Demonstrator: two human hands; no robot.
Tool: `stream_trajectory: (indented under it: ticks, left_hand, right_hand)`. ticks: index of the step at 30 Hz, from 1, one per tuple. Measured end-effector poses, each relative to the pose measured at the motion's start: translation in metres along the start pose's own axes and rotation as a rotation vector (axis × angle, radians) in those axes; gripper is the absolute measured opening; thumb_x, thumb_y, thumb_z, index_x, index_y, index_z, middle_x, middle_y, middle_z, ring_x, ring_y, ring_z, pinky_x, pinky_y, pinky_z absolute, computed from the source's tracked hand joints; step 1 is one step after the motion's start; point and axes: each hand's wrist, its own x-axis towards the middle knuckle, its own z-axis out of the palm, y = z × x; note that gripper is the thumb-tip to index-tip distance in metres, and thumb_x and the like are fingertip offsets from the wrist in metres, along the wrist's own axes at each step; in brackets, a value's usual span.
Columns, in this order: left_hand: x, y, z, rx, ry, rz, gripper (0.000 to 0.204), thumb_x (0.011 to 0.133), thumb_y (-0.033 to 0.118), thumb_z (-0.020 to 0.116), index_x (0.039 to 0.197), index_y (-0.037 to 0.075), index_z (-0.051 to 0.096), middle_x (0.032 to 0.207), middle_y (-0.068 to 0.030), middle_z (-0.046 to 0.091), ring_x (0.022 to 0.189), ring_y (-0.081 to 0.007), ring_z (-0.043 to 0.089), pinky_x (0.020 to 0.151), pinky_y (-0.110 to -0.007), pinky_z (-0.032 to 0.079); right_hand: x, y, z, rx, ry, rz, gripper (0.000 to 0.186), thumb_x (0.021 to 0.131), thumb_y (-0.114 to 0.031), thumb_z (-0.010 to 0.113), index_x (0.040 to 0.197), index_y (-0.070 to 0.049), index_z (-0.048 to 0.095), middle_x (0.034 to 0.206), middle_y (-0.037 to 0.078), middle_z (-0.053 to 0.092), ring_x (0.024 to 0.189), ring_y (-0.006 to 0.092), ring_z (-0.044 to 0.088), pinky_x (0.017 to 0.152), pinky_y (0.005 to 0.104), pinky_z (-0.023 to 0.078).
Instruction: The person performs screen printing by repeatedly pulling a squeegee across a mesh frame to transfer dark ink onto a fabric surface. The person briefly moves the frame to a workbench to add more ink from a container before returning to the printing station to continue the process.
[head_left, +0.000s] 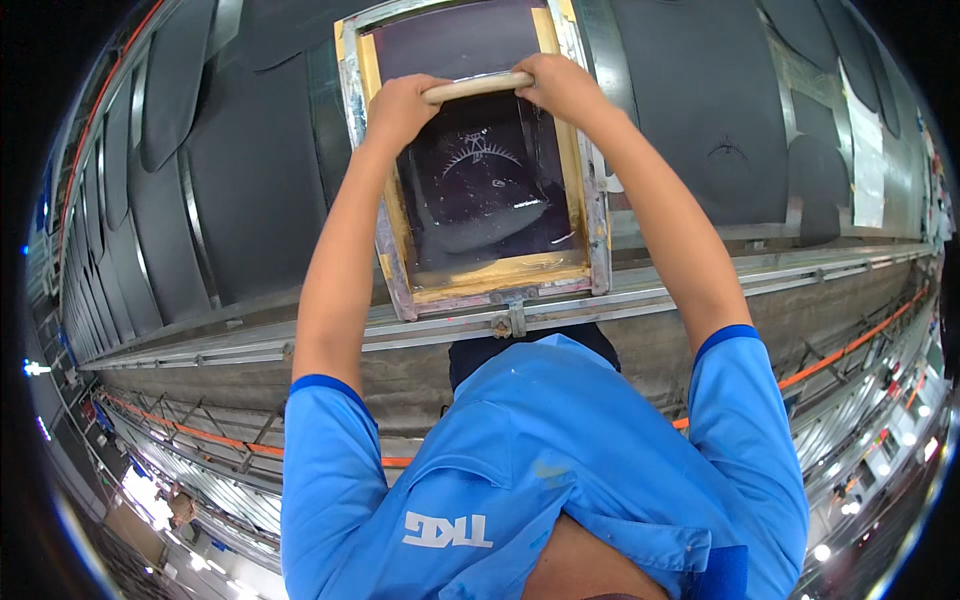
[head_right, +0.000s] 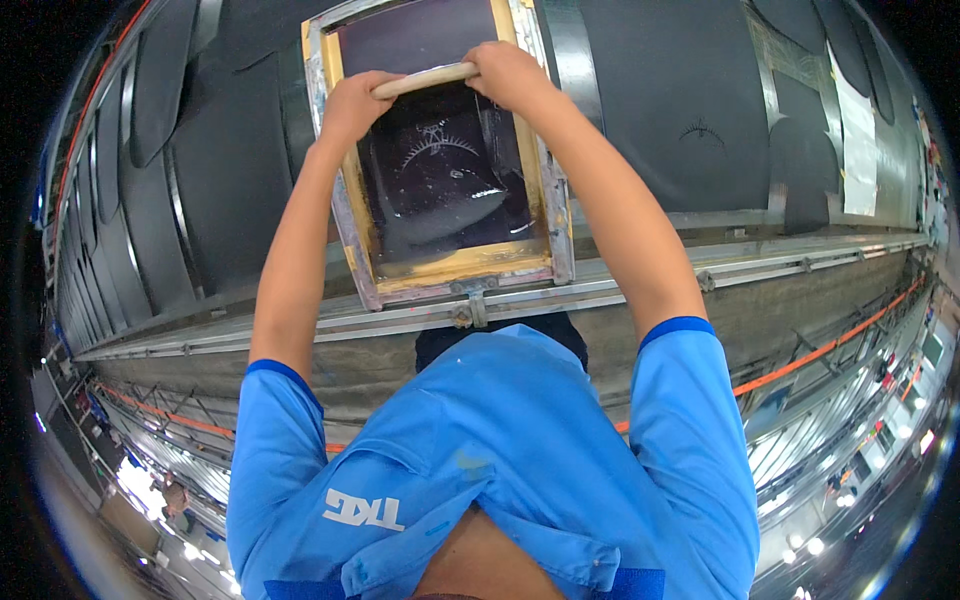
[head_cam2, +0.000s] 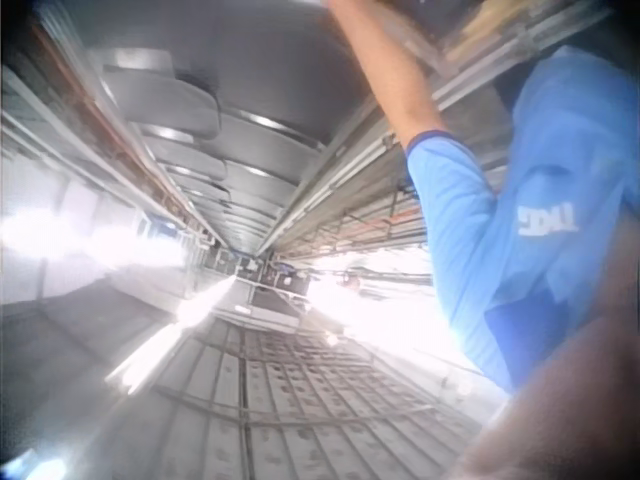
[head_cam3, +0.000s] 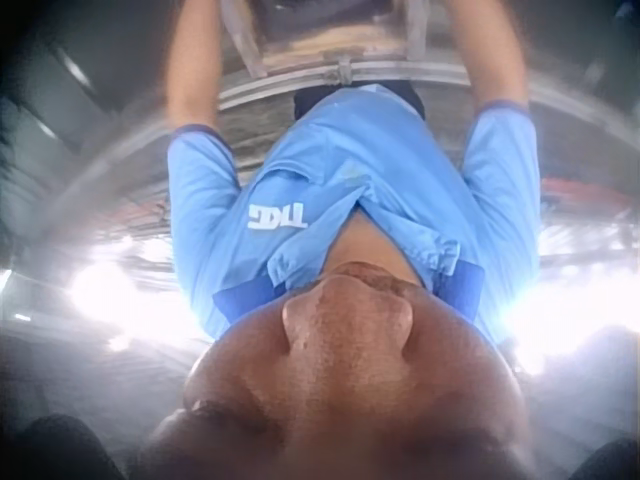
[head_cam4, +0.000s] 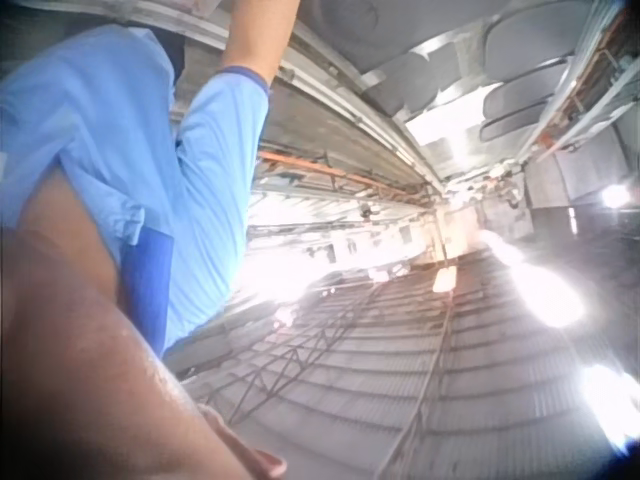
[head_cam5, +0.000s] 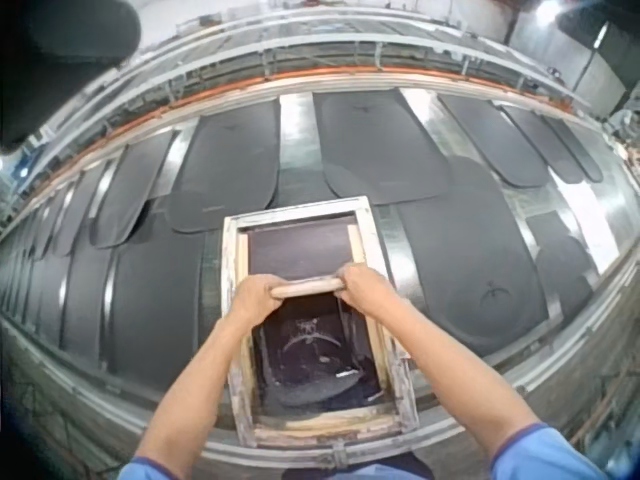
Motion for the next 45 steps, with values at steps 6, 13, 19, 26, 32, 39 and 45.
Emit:
stream_trajectory:
  ticks: [6,13,19,26,32,39,45]
  left_hand:
    - [-0.111,0.014,0.052,0.103,0.169,0.182,0.047,0.070,-0.004,0.070,0.112,0.018,0.076,0.113,-0.0039,0.074,0.102,-0.0272,0.067,0.090,-0.038,0.054]
    - [-0.179,0.023,0.059,0.044,0.086,0.170,0.053,0.067,-0.008,0.072,0.115,0.017,0.074,0.120,-0.0029,0.072,0.109,-0.0239,0.067,0.093,-0.036,0.055]
    - [-0.055,0.007,0.008,0.039,0.025,0.041,0.034,0.079,0.014,0.073,0.112,0.022,0.077,0.100,-0.0138,0.074,0.093,-0.0342,0.071,0.086,-0.042,0.056]
    - [-0.011,0.006,0.012,0.135,0.005,0.033,0.033,0.081,0.021,0.075,0.114,0.024,0.076,0.099,-0.0112,0.074,0.092,-0.0317,0.071,0.080,-0.040,0.056]
    - [-0.116,0.019,0.051,0.065,0.052,0.164,0.043,0.073,-0.001,0.073,0.112,0.016,0.075,0.112,-0.0070,0.074,0.105,-0.0276,0.069,0.093,-0.038,0.054]
    - [-0.181,0.025,0.065,-0.064,0.067,0.207,0.040,0.073,-0.003,0.074,0.109,0.013,0.076,0.109,-0.0077,0.075,0.106,-0.0272,0.069,0.094,-0.038,0.054]
    - [-0.062,-0.002,0.010,-0.092,0.001,0.035,0.034,0.077,0.017,0.076,0.111,0.015,0.076,0.099,-0.0149,0.074,0.095,-0.0330,0.070,0.083,-0.040,0.054]
  right_hand:
    - [-0.118,-0.023,0.060,0.113,0.186,-0.090,0.046,0.076,0.000,0.070,0.122,-0.002,0.064,0.121,0.017,0.066,0.114,0.0361,0.061,0.099,0.0426,0.050]
    - [-0.180,-0.047,0.077,0.174,0.119,-0.066,0.046,0.078,0.000,0.069,0.124,-0.001,0.063,0.123,0.016,0.064,0.119,0.0350,0.058,0.104,0.0435,0.048]
    - [-0.058,-0.010,0.027,0.073,0.168,-0.124,0.027,0.082,-0.012,0.072,0.107,-0.002,0.069,0.098,0.018,0.069,0.097,0.0386,0.066,0.088,0.0466,0.054]
    - [-0.025,0.013,0.029,0.110,0.209,-0.082,0.030,0.083,-0.013,0.072,0.112,-0.005,0.071,0.103,0.017,0.072,0.095,0.0369,0.068,0.087,0.0432,0.054]
    - [-0.135,-0.020,0.066,0.185,0.234,-0.100,0.038,0.079,-0.001,0.068,0.117,-0.001,0.066,0.116,0.019,0.068,0.111,0.0378,0.062,0.098,0.0447,0.050]
    - [-0.199,-0.038,0.076,0.378,0.116,-0.045,0.044,0.079,-0.009,0.079,0.121,-0.004,0.066,0.121,0.014,0.066,0.115,0.0306,0.061,0.098,0.0398,0.050]
    - [-0.128,0.060,0.046,0.441,0.562,0.368,0.035,0.092,-0.024,0.071,0.123,-0.010,0.066,0.102,0.017,0.067,0.091,0.0222,0.066,0.083,0.0333,0.051]
